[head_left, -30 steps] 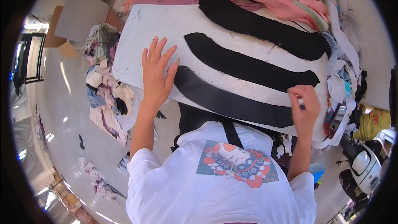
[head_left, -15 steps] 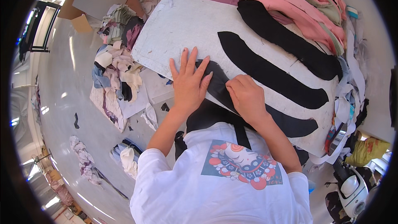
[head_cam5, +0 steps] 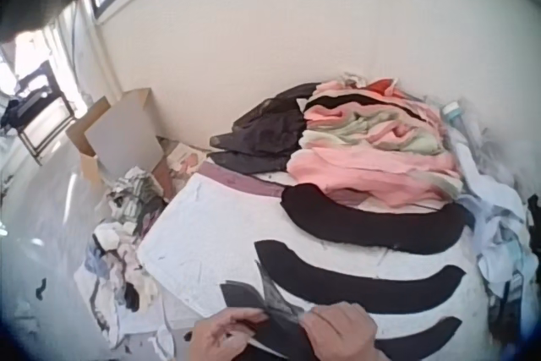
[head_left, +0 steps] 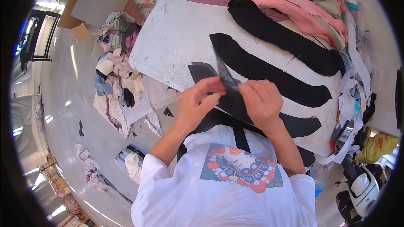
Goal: The person repeatedly picks up black fabric pieces from a table, folds them, and ties them with white string. The tied pieces are then placed on the floor. The person continues this process with multiple fabric pieces.
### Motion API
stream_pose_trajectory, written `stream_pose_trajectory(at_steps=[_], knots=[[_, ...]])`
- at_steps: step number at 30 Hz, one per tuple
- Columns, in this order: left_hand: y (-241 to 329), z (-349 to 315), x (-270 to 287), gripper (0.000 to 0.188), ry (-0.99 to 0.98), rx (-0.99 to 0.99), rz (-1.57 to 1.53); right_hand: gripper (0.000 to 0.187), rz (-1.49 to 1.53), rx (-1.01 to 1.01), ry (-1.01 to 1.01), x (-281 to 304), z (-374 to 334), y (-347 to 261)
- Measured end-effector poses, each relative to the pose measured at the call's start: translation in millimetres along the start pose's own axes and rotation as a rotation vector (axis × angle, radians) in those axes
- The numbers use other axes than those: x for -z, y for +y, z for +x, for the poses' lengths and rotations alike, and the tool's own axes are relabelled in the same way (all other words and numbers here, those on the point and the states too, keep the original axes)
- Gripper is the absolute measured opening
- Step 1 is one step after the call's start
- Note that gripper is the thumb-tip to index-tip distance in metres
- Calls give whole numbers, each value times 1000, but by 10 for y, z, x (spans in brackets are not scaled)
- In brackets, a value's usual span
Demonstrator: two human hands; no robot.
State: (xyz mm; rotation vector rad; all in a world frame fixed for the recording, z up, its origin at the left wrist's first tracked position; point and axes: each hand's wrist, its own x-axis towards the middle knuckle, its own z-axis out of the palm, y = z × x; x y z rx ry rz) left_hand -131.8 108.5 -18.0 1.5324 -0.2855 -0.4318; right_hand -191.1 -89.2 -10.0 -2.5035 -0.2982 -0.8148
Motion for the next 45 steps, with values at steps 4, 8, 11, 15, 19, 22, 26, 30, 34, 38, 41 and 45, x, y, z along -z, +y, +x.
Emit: stream_pose_trajectory(at_steps=[4,8,11,15,19,22,26,30,34,38,41,45], knots=[[73,170,-239,25,20,8,-197,52,455,-224,-113,93,106,-33],[142,262,-323,25,15,-2,-264,68,1085,-746,-364,297,-23,138],[90,329,-256,25,79,62,-222,61,785,-810,-381,811,-348,404],[122,332,-297,24,-39,201,-260,57,725,-997,-281,1755,-768,591],[77,568,-280,19,33,151,-75,57,583,-976,-297,1878,-834,701],[-28,843,-227,17,99,24,156,57,407,-953,-343,1589,-710,791],[-109,1059,-141,19,244,-94,569,57,282,-877,-364,1365,-575,926],[-200,1147,-134,21,353,-191,748,56,242,-828,-359,1239,-524,1008],[-208,1186,-113,21,379,-220,910,55,202,-797,-343,1175,-479,1059],[-214,1209,-104,21,397,-294,977,55,181,-781,-342,1159,-450,1105],[-119,1185,-154,18,365,-166,1080,55,173,-789,-364,1136,-423,1134],[-49,966,-265,42,158,-537,1157,54,167,-782,-374,1095,-451,1179]])
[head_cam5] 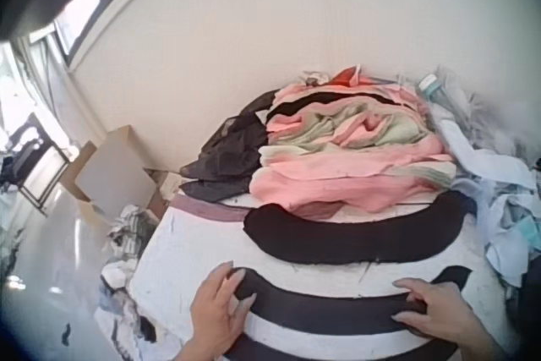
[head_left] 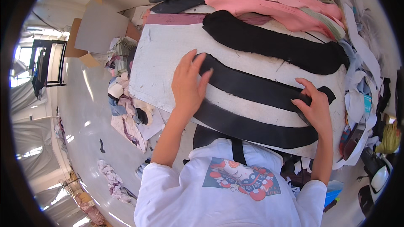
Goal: The person repeatedly picks up black fabric pieces from a table, folds them, and ties them with white string. The tied pieces are then placed on the floor. The person continues this process with multiple fabric pieces.
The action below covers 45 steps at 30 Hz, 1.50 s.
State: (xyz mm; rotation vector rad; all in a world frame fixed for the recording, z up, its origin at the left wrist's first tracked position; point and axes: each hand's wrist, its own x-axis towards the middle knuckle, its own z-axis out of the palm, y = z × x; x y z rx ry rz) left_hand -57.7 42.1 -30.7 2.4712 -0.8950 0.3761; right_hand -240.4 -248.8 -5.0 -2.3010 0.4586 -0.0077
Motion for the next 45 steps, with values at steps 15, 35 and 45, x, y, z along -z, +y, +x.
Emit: stream_pose_trajectory(at_steps=[15,35,45], knots=[[81,-44,88,70,-519,-321,105,54,-158,20,92,-102,48,95],[820,112,-423,83,-778,-780,-127,61,-51,-20,-45,192,-2,204],[1315,132,-700,86,-711,-930,-257,61,113,-102,0,350,-64,501]])
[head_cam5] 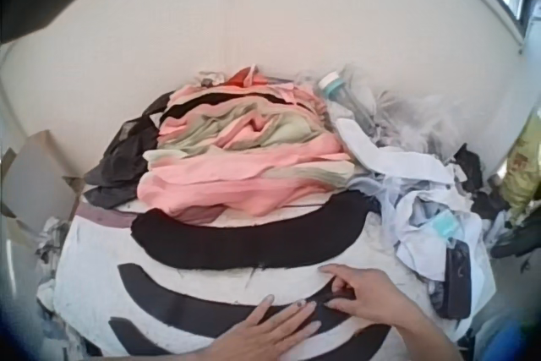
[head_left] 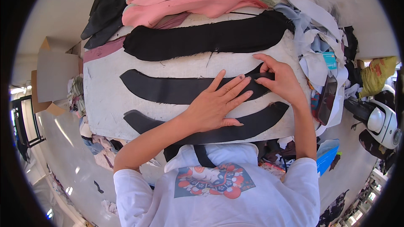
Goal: The person repeatedly picks up black fabric pieces from a table, folds them, and ties them with white string. The tied pieces are then placed on the floor. The person continues this process with multiple fabric pieces.
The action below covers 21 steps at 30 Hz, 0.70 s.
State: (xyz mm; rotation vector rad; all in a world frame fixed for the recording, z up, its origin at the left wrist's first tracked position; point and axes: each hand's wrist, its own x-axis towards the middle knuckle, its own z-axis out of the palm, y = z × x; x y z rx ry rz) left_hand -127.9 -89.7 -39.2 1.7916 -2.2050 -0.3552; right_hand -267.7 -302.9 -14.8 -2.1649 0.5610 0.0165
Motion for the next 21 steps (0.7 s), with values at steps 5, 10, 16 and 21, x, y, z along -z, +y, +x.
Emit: stream_pose_trajectory(at_steps=[5,10,16,21], knots=[[-33,-7,-43,90,-58,19,9,65,98,-76,-18,208,-58,95],[-37,-7,-37,92,-36,14,-15,60,39,32,63,261,-36,114],[-28,-3,-38,90,-48,20,-18,44,36,49,88,259,43,229],[-17,-13,-37,88,-65,33,1,21,-39,106,28,285,1,253]])
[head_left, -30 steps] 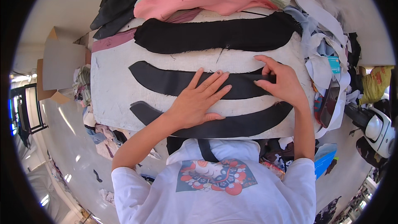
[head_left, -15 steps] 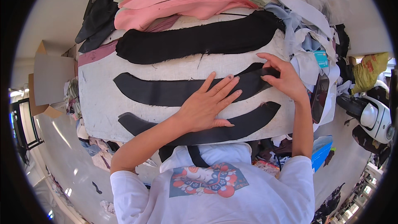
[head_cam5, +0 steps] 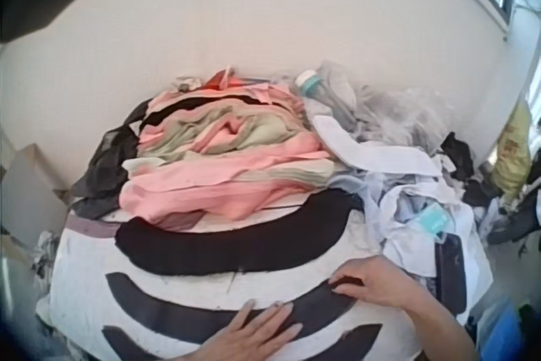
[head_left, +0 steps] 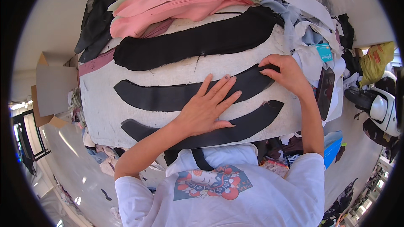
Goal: The person repeatedly picks up black fabric pieces from a table, folds them, and ties them with white string. The tied pieces are then placed on the floor. The person continues this process with multiple fabric pieces.
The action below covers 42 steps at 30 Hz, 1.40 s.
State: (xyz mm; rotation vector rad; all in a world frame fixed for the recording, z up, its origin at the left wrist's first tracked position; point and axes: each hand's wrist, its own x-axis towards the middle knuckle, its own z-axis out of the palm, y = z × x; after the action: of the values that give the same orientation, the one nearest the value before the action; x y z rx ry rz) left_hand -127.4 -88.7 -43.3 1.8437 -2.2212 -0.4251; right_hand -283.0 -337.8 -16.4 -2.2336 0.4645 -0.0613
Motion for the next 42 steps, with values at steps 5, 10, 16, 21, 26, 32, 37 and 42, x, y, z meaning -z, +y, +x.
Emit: stream_pose_trajectory(at_steps=[5,10,16,21,26,32,37,42], knots=[[-5,1,-2,87,12,-6,-34,15,-114,-32,-33,66,25,-97],[-12,-6,-18,85,31,-7,-34,17,-173,-2,-42,61,64,-94],[-10,-9,-4,82,15,-1,-24,29,-296,-48,83,39,-11,-89],[4,-12,10,81,19,-2,-20,23,-234,-99,198,74,-117,-181],[13,-1,-16,80,26,-9,-26,14,155,-128,20,-167,-82,-132],[-1,-17,-38,79,95,-18,-111,17,284,-268,-28,-112,48,-145],[63,-224,105,71,292,-76,-186,10,289,-106,205,-59,234,-486],[23,-710,182,40,474,25,-62,3,157,154,70,-429,563,-1299]])
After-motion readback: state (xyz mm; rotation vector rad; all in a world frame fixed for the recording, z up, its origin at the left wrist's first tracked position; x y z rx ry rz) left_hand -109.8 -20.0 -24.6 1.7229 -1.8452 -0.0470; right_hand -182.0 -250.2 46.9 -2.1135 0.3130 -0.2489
